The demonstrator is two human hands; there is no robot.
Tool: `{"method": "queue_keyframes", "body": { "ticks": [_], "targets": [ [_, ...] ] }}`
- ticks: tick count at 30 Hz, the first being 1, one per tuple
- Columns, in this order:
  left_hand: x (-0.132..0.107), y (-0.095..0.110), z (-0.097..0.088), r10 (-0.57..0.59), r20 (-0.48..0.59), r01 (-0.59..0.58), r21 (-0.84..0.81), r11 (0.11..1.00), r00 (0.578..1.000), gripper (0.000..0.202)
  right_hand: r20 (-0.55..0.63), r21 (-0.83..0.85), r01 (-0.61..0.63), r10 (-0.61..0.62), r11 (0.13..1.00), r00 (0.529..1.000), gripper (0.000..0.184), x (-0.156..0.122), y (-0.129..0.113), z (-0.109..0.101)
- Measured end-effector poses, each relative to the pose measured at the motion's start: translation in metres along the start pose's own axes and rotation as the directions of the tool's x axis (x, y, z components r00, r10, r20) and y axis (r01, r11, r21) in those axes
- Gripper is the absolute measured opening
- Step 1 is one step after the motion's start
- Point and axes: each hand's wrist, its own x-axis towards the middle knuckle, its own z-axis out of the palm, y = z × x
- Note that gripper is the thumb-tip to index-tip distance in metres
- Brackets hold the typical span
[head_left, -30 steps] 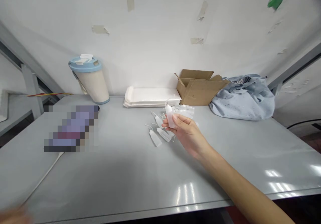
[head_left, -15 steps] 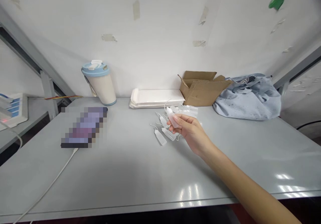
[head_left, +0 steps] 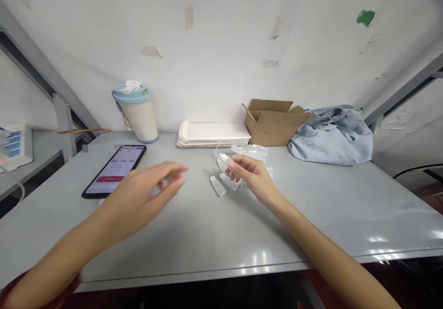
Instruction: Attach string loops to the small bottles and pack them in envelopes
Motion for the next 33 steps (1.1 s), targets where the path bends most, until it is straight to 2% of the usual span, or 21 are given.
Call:
{"method": "queue_keyframes", "body": {
  "ticks": [1,3,4,6,9,12,18,25,30,33],
  "targets": [
    [0.021,0.009,0.010,0.057,0.054,-0.059,0.046,0.997,0.997,0.033,0.008,-0.042,0.015,-0.015,0.999,1.000,0.027,0.000,0.000,-0.001],
    [0.055,0.018,0.031,0.147,0.109,-0.145,-0.025,0.989,0.983,0.050,0.021,-0.147,0.053,-0.051,0.988,0.998,0.029,0.001,0.002,-0.003],
    [0.066,0.018,0.040,0.166,0.131,-0.157,-0.082,0.984,0.977,0.052,0.020,-0.222,0.091,-0.089,0.971,0.996,0.029,0.001,0.003,-0.004],
    [0.076,0.010,0.051,0.146,0.147,-0.121,-0.170,0.978,0.978,0.042,0.030,-0.386,0.196,-0.200,0.902,0.979,0.028,0.001,0.007,-0.004],
    [0.072,-0.007,0.054,0.049,0.139,-0.024,-0.173,0.985,0.989,0.030,0.077,-0.527,0.320,-0.331,0.787,0.940,0.024,-0.002,0.012,-0.002],
    [0.062,-0.013,0.048,0.002,0.113,0.018,-0.178,0.984,0.994,0.025,0.068,-0.549,0.340,-0.364,0.764,0.929,0.023,-0.005,0.012,0.000],
    [0.054,-0.001,0.043,-0.092,-0.019,0.085,-0.252,0.964,0.996,0.023,-0.010,-0.509,0.280,-0.331,0.814,0.944,0.022,-0.009,0.006,0.002],
    [0.050,0.001,0.045,0.036,-0.016,-0.039,-0.241,0.970,0.999,0.024,-0.051,-0.369,0.189,-0.223,0.910,0.973,0.026,-0.013,0.004,0.005],
    [0.047,0.005,0.047,-0.096,-0.019,0.087,-0.274,0.958,0.995,0.031,-0.042,-0.347,0.189,-0.217,0.918,0.975,0.025,-0.014,0.003,0.005],
    [0.046,0.005,0.049,-0.098,-0.055,0.076,-0.308,0.948,0.994,0.029,-0.017,-0.362,0.211,-0.233,0.908,0.972,0.024,-0.015,0.002,0.005]
  ]
}}
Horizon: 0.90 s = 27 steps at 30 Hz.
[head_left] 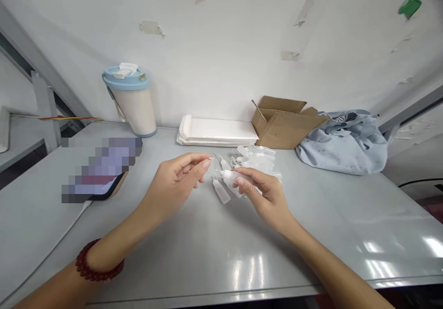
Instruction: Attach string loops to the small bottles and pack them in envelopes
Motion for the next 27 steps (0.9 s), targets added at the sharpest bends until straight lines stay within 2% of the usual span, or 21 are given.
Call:
{"method": "queue_keyframes", "body": {
  "ticks": [7,10,17,27],
  "targets": [
    [0.0006,-0.0031,0.0008,0.040,-0.012,-0.040,-0.010,0.999,0.999,0.019,0.001,0.021,0.003,-0.003,1.000,1.000,0.024,-0.0008,-0.0014,0.0017],
    [0.0006,-0.0037,0.0018,-0.002,0.013,0.003,-0.057,0.998,1.000,0.019,-0.026,0.085,0.003,-0.001,0.996,1.000,0.022,-0.0012,-0.0002,0.0017],
    [0.0025,-0.0059,0.0058,-0.074,0.122,0.108,-0.302,0.947,0.990,0.017,-0.033,0.135,0.014,-0.009,0.991,0.999,0.021,-0.0013,0.0005,0.0028],
    [-0.0016,-0.0067,0.0081,-0.107,0.189,0.180,-0.427,0.886,0.976,0.016,-0.003,0.159,-0.021,0.022,0.987,1.000,0.021,-0.0025,-0.0006,0.0046]
  ]
}}
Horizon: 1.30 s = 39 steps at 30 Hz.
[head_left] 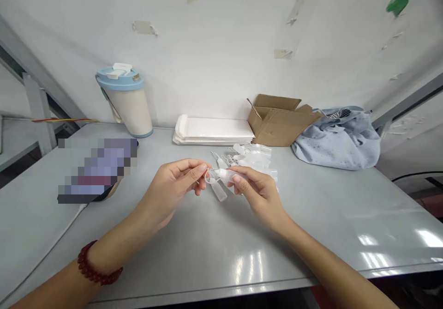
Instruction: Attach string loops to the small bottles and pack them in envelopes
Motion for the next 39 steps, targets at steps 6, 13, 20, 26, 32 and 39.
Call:
{"method": "queue_keyframes", "body": {
  "ticks": [6,13,20,26,32,39],
  "targets": [
    [0.000,0.001,0.000,0.010,0.003,-0.010,-0.004,1.000,1.000,0.016,-0.007,0.011,-0.005,0.005,1.000,1.000,0.020,0.000,0.000,0.000],
    [-0.001,0.001,0.002,0.003,-0.008,-0.003,0.010,1.000,1.000,0.017,-0.007,0.008,-0.016,0.016,1.000,1.000,0.022,0.000,-0.002,0.000],
    [-0.002,0.002,0.001,0.032,-0.021,-0.030,0.105,0.994,0.999,0.020,-0.003,-0.024,-0.051,0.051,0.998,0.999,0.026,0.000,-0.004,0.000],
    [-0.006,-0.002,0.005,0.254,-0.085,-0.183,0.484,0.856,0.964,0.017,0.005,-0.084,-0.075,0.076,0.994,0.997,0.028,0.001,-0.004,0.000],
    [-0.010,-0.006,0.009,0.312,-0.082,-0.217,0.551,0.806,0.947,0.016,0.012,-0.048,-0.082,0.083,0.995,0.996,0.028,-0.001,0.000,0.005],
    [-0.010,-0.009,0.011,0.287,-0.073,-0.211,0.513,0.832,0.955,0.018,0.000,-0.065,-0.068,0.068,0.996,0.998,0.027,-0.006,0.003,0.011]
  ]
}}
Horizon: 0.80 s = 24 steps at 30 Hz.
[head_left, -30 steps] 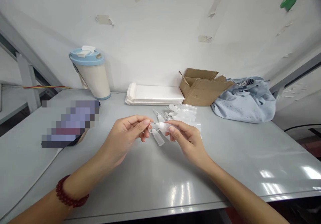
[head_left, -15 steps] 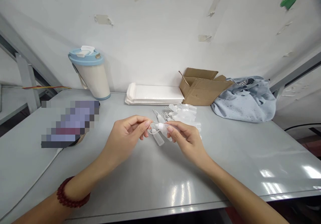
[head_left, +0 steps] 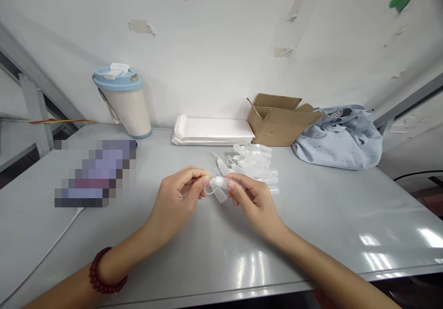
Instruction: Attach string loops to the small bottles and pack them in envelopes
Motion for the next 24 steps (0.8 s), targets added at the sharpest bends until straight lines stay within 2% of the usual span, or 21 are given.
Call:
{"method": "queue_keyframes", "body": {
  "ticks": [4,7,11,13,19,24],
  "targets": [
    [0.000,0.000,0.001,-0.040,0.015,0.040,-0.056,0.998,0.999,0.018,0.011,-0.018,0.007,-0.007,1.000,1.000,0.027,-0.002,0.001,0.001],
    [0.003,0.000,-0.002,-0.107,0.058,0.115,-0.157,0.981,0.993,0.019,0.012,-0.056,0.037,-0.036,0.998,0.999,0.026,0.000,0.000,0.000],
    [0.011,-0.004,-0.007,-0.195,0.204,0.263,-0.398,0.879,0.959,0.026,-0.005,-0.025,0.034,-0.034,0.999,0.999,0.025,0.003,-0.003,-0.002],
    [0.014,-0.006,-0.008,-0.203,0.215,0.281,-0.449,0.848,0.955,0.029,-0.017,-0.004,0.021,-0.021,1.000,1.000,0.025,0.003,-0.004,-0.003],
    [0.013,0.000,-0.008,-0.160,0.128,0.187,-0.248,0.951,0.979,0.020,-0.046,-0.068,0.058,-0.061,0.996,0.997,0.026,0.001,-0.002,-0.003],
    [0.011,0.002,-0.006,-0.175,0.099,0.189,-0.169,0.967,0.980,0.021,-0.043,-0.132,0.100,-0.107,0.986,0.993,0.025,0.001,0.005,0.001]
  ]
}}
